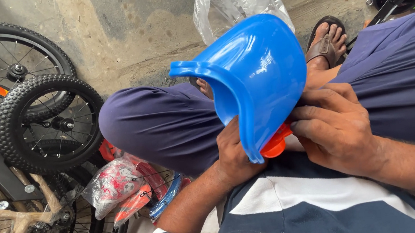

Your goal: The person unwraps a blue plastic helmet and attaches an orange bear-shaped faceplate to the front. They align the faceplate with the helmet's mounting holes and use a screwdriver to tighten the screws, securing the faceplate in place.

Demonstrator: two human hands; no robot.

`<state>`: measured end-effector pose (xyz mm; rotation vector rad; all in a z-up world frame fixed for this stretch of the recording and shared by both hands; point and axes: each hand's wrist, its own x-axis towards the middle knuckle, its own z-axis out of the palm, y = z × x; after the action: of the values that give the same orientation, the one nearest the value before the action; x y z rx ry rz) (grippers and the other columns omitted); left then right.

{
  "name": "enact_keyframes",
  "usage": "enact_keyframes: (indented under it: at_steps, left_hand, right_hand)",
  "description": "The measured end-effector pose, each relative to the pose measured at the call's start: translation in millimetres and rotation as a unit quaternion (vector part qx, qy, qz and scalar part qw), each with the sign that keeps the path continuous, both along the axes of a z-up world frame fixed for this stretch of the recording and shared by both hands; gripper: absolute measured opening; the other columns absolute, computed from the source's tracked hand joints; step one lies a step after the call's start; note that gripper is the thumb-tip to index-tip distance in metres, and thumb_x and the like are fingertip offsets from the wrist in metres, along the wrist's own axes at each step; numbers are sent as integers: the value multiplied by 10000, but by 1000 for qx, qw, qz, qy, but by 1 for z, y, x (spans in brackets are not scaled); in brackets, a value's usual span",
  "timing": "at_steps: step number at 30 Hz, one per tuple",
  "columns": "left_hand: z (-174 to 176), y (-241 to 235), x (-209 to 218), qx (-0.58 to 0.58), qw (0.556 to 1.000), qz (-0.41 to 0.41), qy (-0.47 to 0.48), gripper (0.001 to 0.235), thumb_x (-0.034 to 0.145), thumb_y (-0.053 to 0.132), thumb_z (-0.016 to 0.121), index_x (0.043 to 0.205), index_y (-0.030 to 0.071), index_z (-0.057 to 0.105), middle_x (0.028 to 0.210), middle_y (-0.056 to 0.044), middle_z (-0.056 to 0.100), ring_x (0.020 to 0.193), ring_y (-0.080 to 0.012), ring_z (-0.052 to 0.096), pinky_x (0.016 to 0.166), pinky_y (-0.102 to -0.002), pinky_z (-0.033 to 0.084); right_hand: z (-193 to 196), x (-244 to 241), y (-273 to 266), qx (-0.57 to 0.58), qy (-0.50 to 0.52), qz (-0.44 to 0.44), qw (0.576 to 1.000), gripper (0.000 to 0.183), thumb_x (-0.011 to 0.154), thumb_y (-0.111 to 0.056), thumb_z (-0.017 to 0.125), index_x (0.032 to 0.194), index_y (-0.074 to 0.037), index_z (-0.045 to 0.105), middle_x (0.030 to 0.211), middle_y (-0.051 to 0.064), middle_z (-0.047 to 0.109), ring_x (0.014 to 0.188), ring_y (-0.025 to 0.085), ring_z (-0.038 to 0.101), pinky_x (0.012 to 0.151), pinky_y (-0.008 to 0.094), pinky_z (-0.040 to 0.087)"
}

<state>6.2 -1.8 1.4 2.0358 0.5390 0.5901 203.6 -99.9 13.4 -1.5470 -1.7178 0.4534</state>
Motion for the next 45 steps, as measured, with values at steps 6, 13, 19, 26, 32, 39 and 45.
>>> enact_keyframes:
  at_steps: [6, 13, 19, 26, 32, 39, 45]
  left_hand:
    - [-2, -1, 1, 47, 999, 14, -6, 360, 897, 82, 843, 1215, 47, 679, 1200, -133, 725, 1144, -300, 746, 1079, -445, 601]
    - [-10, 1, -9, -13, 999, -40, 21, 490, 787, 68, 857, 1241, 60, 673, 1255, -131, 698, 1147, -292, 718, 1012, -423, 597]
    - [-18, -5, -11, -3, 999, -37, 21, 573, 774, 56, 842, 1306, 74, 631, 1304, -138, 663, 1199, -322, 686, 1037, -441, 583]
    - [-20, -5, -9, -17, 999, -31, 20, 552, 730, 42, 793, 1262, 70, 648, 1248, -141, 680, 1101, -322, 707, 968, -422, 581]
    - [-13, 0, -7, 22, 999, -25, 4, 568, 691, 56, 774, 1249, 76, 672, 1234, -175, 710, 986, -295, 713, 816, -393, 528]
    - [-13, -2, -2, 14, 999, -24, 24, 498, 735, 36, 801, 1221, 67, 697, 991, -87, 707, 822, -241, 697, 775, -388, 509]
    - [-11, 9, -4, 32, 999, -10, -10, 478, 734, 116, 885, 1173, 65, 705, 999, -110, 731, 778, -256, 694, 711, -385, 479]
  right_hand:
    - [-9, 0, 2, 46, 3, 4, 999, 202, 753, -27, 830, 869, -63, 669, 979, 104, 745, 1062, 311, 693, 948, 453, 450]
    - [-11, -4, -4, 52, -2, 1, 999, 194, 746, -5, 820, 882, -43, 687, 978, 127, 757, 1035, 310, 707, 934, 453, 455]
    - [-14, -1, -3, 57, -8, 3, 998, 194, 748, -1, 816, 885, -38, 683, 989, 128, 753, 1064, 320, 703, 952, 453, 465]
    - [-19, 2, -3, 74, -38, 28, 996, 218, 679, -38, 798, 862, -25, 681, 985, 152, 754, 1005, 342, 713, 909, 469, 479]
    - [-19, -7, -6, 85, -35, -41, 995, 249, 744, 50, 818, 936, 20, 664, 1004, 188, 732, 1015, 394, 705, 841, 457, 580]
    - [-18, -9, -6, 87, -50, -53, 994, 304, 760, 47, 838, 1024, 28, 689, 1064, 198, 725, 1026, 393, 715, 829, 424, 613]
    - [-12, -5, -1, 85, -29, -36, 995, 367, 780, 86, 832, 1113, 8, 698, 1124, 175, 626, 1001, 321, 710, 810, 363, 615]
